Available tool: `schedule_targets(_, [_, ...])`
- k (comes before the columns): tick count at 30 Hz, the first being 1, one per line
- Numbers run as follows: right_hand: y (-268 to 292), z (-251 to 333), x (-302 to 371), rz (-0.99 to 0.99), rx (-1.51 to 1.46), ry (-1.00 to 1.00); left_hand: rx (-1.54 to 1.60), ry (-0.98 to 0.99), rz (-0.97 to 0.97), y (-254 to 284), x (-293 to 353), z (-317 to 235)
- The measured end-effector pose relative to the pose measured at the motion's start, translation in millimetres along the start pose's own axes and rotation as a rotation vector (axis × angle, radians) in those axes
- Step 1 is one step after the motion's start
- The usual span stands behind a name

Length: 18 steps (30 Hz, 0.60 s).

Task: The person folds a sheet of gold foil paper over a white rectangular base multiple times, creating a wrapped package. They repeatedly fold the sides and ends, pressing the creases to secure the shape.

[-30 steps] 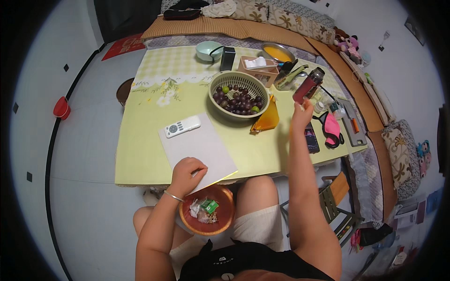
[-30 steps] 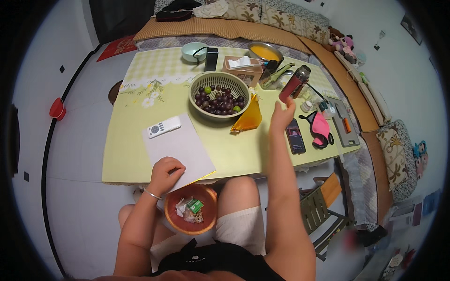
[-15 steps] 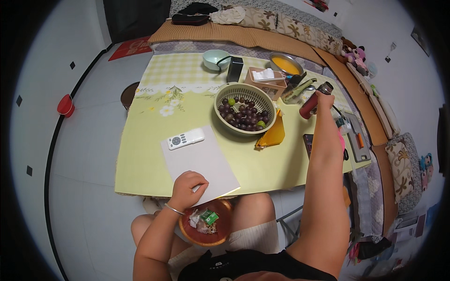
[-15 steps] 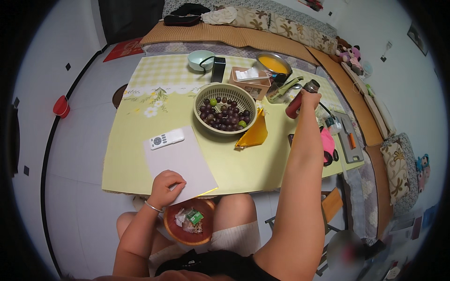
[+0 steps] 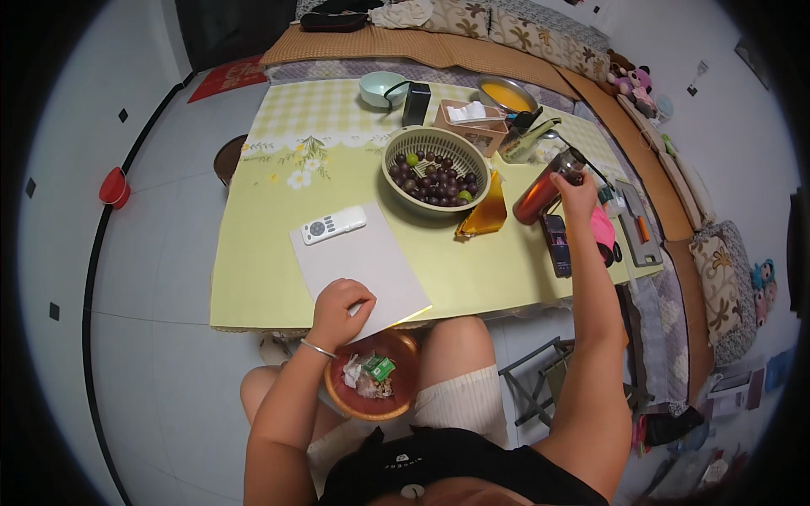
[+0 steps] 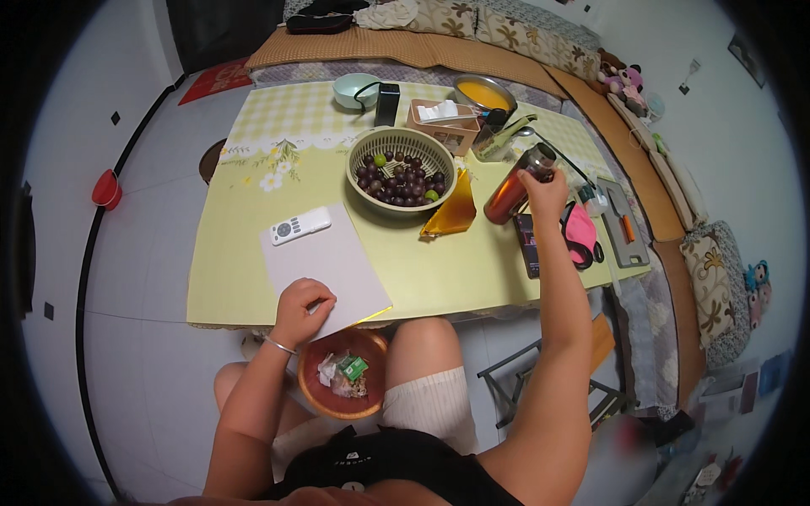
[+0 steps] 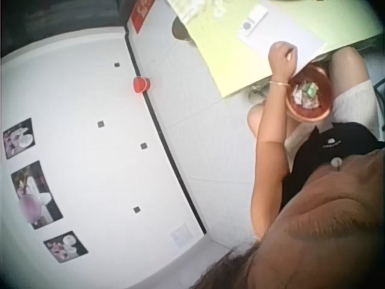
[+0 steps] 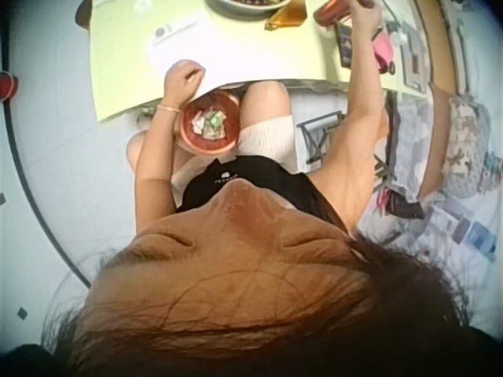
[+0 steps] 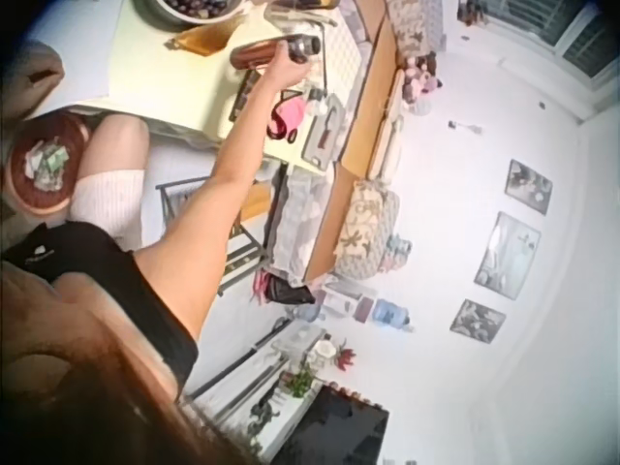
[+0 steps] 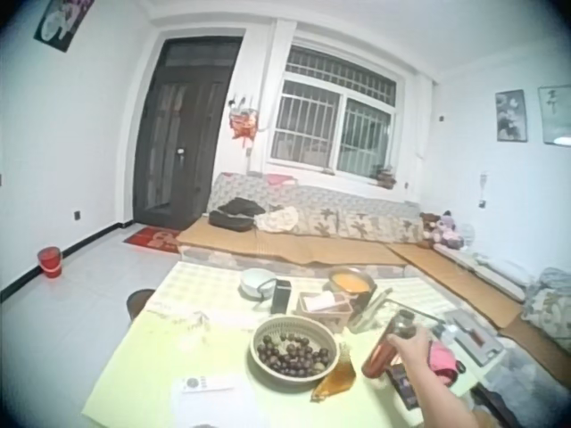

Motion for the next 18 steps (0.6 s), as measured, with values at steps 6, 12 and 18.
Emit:
schedule_targets(6, [21, -2, 48, -0.053, 0.007, 0.14, 0.003, -0.005, 0.039, -3, 0, 3])
schedule_targets(12, [16, 35, 63, 0.051, -0.006, 0.096, -0.037, -0.042, 0.071, 2, 7, 1])
schedule_targets(18, [20, 18, 64, 0.013, 0.044, 0.117, -0.282, -0.144, 0.165, -4, 19, -36])
Point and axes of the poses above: each hand's wrist, its own x-axis away from the middle knuckle, its own y-axis out of the back of the hand, z = x × y, the point moved 4 cm from there along -x, towards the middle knuckle, and after that the axes turned 7 degrees about x, right-handed, at the moved point
